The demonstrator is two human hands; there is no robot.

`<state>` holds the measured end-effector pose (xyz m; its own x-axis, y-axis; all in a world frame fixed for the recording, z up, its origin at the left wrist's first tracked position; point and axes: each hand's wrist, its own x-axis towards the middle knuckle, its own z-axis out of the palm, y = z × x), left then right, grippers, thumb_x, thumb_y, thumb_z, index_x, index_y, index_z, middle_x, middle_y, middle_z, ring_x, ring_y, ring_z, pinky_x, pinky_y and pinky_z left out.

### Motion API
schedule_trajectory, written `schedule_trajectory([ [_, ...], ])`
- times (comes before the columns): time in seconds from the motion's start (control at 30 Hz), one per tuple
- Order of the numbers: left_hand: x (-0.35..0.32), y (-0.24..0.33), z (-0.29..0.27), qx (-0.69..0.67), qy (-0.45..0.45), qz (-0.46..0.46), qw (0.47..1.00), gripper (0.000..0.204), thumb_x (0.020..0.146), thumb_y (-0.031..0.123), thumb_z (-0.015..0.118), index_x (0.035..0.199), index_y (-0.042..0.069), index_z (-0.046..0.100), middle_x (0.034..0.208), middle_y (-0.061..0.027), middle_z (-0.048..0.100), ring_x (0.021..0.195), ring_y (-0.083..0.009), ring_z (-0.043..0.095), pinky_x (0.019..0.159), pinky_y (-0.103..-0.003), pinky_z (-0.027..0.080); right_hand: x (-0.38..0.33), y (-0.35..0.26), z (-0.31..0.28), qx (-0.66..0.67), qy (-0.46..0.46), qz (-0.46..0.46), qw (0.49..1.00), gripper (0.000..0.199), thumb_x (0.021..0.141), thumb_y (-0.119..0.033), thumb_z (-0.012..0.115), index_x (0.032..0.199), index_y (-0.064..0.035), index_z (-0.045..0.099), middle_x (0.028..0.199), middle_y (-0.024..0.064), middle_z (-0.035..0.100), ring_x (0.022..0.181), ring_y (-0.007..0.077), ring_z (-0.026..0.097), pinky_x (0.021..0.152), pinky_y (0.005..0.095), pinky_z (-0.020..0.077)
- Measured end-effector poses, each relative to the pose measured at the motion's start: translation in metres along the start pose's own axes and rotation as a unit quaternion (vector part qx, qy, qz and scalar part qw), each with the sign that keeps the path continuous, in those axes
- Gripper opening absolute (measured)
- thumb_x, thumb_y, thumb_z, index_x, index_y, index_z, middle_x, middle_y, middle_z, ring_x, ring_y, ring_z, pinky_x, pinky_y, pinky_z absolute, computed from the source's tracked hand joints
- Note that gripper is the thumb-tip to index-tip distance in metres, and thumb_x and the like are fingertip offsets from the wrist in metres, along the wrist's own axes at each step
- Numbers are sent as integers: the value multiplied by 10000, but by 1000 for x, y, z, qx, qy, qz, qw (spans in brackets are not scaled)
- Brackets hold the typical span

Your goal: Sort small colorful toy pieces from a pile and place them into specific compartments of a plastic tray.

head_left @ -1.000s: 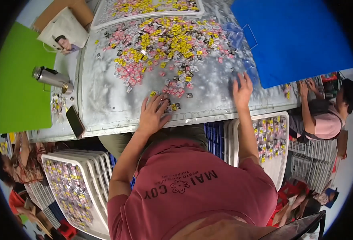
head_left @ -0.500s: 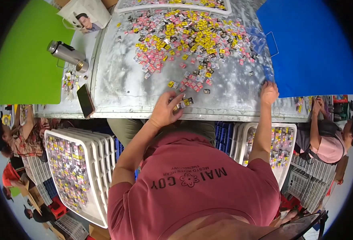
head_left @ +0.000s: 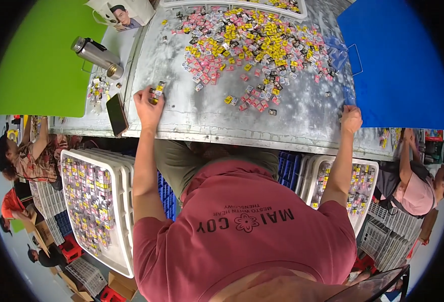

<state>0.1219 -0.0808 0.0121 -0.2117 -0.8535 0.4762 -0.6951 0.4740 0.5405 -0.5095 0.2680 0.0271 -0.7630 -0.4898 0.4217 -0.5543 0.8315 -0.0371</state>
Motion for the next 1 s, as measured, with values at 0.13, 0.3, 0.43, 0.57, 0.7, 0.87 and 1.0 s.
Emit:
schedule_trajectory([
  [0.13,9,-16,-1,61,-23,-65,996,628,790,287,837,1340,50,649,1199,-197,543,1066,-344,591,958,-437,507,-13,-37,-34,145,68,-67,985,106,882,-195,761,843,-97,748,897,92,724,825,307,687,723,446,527],
  [0.3,-5,74,19,-11,-59,107,992,540,794,180,829,1305,85,683,1373,-206,590,1286,-372,533,1079,-497,427,-87,-100,-83,311,-1,-320,895,39,850,-88,768,872,-97,737,905,96,693,847,314,651,763,434,512],
  [0.43,-21,141,50,-127,-195,225,946,503,809,119,803,1298,99,690,1368,-127,627,1225,-366,577,1068,-444,465,-135,-138,-99,358,-104,-453,810,75,792,-91,780,835,-111,722,916,50,643,887,262,626,806,395,490],
  [0.57,-20,153,72,-157,-275,261,912,448,828,92,770,1271,96,706,1327,-102,667,1190,-366,592,1033,-449,496,-146,-161,-101,382,-159,-468,781,65,802,-119,774,828,-108,716,846,38,581,843,240,596,793,400,462],
  [0.7,-21,155,79,-152,-288,270,906,423,826,90,771,1246,90,717,1286,-98,694,1158,-360,608,1013,-440,510,-144,-173,-101,388,-181,-481,765,74,816,-149,780,836,-114,719,871,31,596,861,238,601,799,388,459],
  [0.87,-22,156,84,-160,-289,259,908,365,830,85,768,1193,68,727,1216,-118,711,1104,-342,632,966,-429,525,-157,-206,-105,432,-149,-473,753,183,814,-253,816,856,-108,712,904,38,620,859,263,620,790,398,477],
  [1.0,-23,157,83,-155,-291,255,909,344,828,85,771,1169,59,730,1195,-123,712,1079,-338,640,949,-425,528,-153,-218,-88,426,-49,-349,833,201,803,-238,847,881,-99,724,907,75,651,792,303,650,705,421,518],
])
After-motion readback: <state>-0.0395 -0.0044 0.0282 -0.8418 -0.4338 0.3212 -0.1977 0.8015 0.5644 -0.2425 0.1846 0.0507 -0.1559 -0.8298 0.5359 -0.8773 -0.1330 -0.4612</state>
